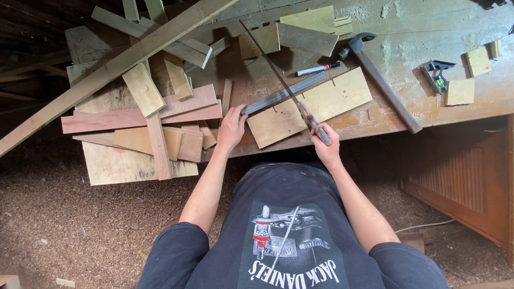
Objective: The person measures and marks a wooden plank using a metal ruler and a marker. They then pick up a hand saw and position it along the marked line, preparing to cut the wood.
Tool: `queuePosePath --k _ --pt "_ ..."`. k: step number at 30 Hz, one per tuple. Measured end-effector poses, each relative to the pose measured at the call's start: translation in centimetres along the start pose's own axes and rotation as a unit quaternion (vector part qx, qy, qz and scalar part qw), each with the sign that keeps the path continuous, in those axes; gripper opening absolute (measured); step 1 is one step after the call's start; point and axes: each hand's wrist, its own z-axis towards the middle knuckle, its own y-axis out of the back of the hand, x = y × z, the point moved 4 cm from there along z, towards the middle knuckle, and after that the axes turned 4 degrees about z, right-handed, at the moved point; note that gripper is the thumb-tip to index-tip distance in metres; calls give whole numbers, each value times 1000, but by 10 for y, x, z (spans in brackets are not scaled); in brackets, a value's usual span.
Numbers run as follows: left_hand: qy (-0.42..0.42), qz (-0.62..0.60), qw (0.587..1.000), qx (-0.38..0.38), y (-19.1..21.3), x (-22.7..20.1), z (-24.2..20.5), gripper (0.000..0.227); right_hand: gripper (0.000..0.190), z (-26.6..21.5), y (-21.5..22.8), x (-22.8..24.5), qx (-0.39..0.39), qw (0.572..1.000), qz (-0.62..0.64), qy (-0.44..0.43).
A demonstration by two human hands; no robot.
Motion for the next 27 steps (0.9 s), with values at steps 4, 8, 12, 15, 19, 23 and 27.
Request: queuePosePath --k 4,8,12,15,19,23,27 --pt "21 6 999 24 -1 0 0 32 13 -6 -3 3 -4 998 57 -11" --pt "0 10 1000 12 1 -4 -1 30 14 -12 -5 2 -5 996 92 -19" --pt "-5 19 1000 13 -2 1 -2 30 14 -19 -9 0 -13 995 94 -33" --pt "47 -109 992 48 -15 16 -1 32 14 -25 -12 -1 -14 992 118 -43" --pt "134 -320 928 132 -41 42 7 31 13 -31 -13 0 -17 991 123 -41" --pt "203 -438 861 157 -54 64 13 29 14 -34 -12 3 -25 990 128 -44" --pt "271 -479 819 164 -54 73 9 31 15 -36 -10 8 -29 988 149 -36"
